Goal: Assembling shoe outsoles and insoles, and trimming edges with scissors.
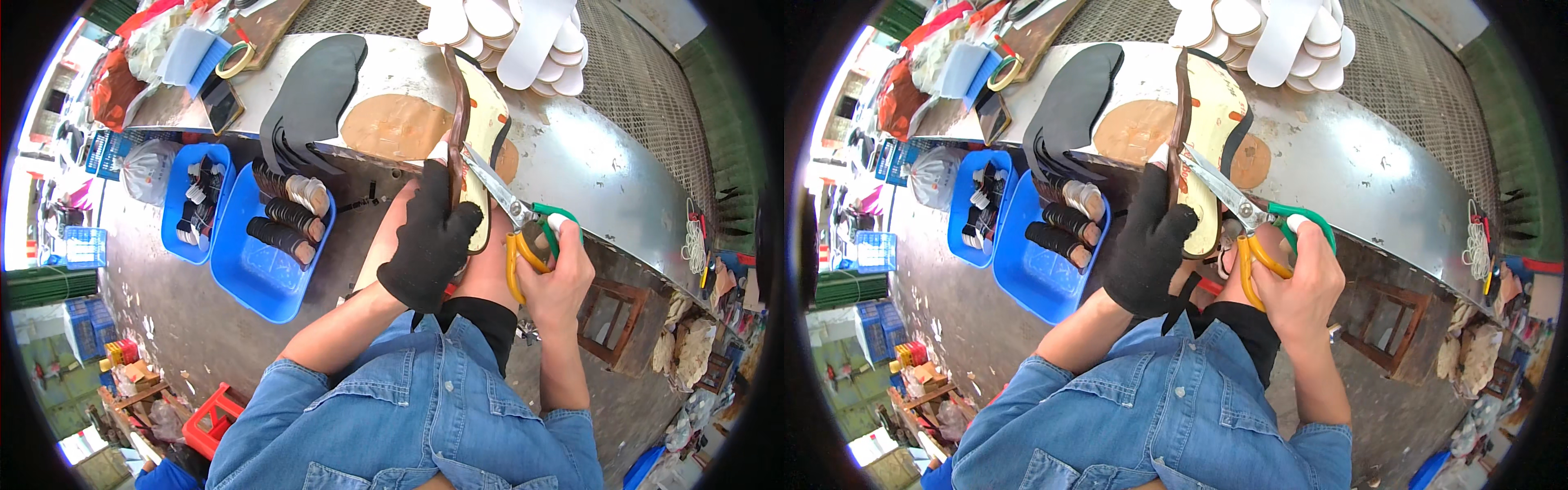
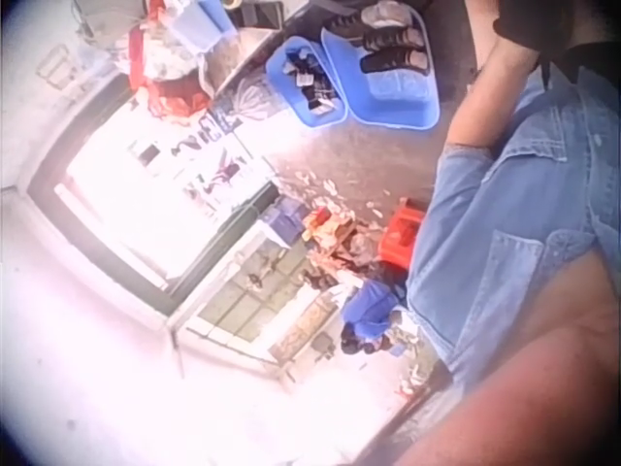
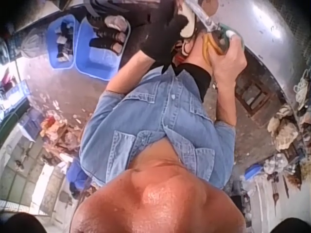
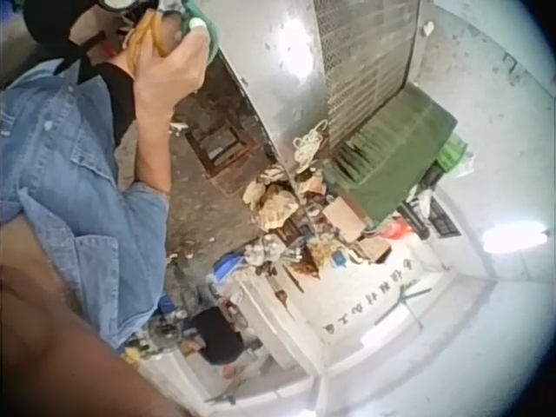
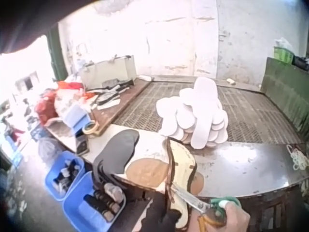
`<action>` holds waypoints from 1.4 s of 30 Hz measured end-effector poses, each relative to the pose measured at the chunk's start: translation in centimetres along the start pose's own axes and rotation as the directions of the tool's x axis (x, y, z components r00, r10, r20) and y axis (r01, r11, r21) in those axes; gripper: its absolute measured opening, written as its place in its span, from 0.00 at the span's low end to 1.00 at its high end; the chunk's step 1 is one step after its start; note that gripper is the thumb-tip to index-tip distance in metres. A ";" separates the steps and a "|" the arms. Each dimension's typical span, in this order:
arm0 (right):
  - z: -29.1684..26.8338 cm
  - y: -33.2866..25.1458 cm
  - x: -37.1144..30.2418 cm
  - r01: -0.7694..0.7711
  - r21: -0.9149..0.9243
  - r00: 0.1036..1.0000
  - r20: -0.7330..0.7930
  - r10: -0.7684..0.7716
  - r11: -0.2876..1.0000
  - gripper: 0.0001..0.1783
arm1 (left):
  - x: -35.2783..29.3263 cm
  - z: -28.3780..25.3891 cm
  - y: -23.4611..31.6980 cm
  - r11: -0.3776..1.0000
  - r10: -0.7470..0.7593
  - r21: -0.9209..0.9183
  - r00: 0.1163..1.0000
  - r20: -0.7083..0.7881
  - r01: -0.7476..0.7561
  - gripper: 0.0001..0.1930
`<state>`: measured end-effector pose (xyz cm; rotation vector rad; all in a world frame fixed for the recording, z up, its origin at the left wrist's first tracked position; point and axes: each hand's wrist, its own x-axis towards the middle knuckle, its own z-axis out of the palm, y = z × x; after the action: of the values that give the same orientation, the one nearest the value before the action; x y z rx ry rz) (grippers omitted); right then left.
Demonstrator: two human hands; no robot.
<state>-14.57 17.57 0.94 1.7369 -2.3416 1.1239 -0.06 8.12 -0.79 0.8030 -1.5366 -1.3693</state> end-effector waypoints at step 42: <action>2.5 -2.8 5.5 -0.524 0.832 0.850 0.499 0.169 0.183 0.12 | 1.4 0.2 0.6 0.959 0.216 0.178 0.976 0.041 -0.220 0.40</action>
<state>-13.40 11.30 2.87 1.5164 -2.3776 3.1577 -0.69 7.06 0.05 0.7057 -1.7303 -1.0914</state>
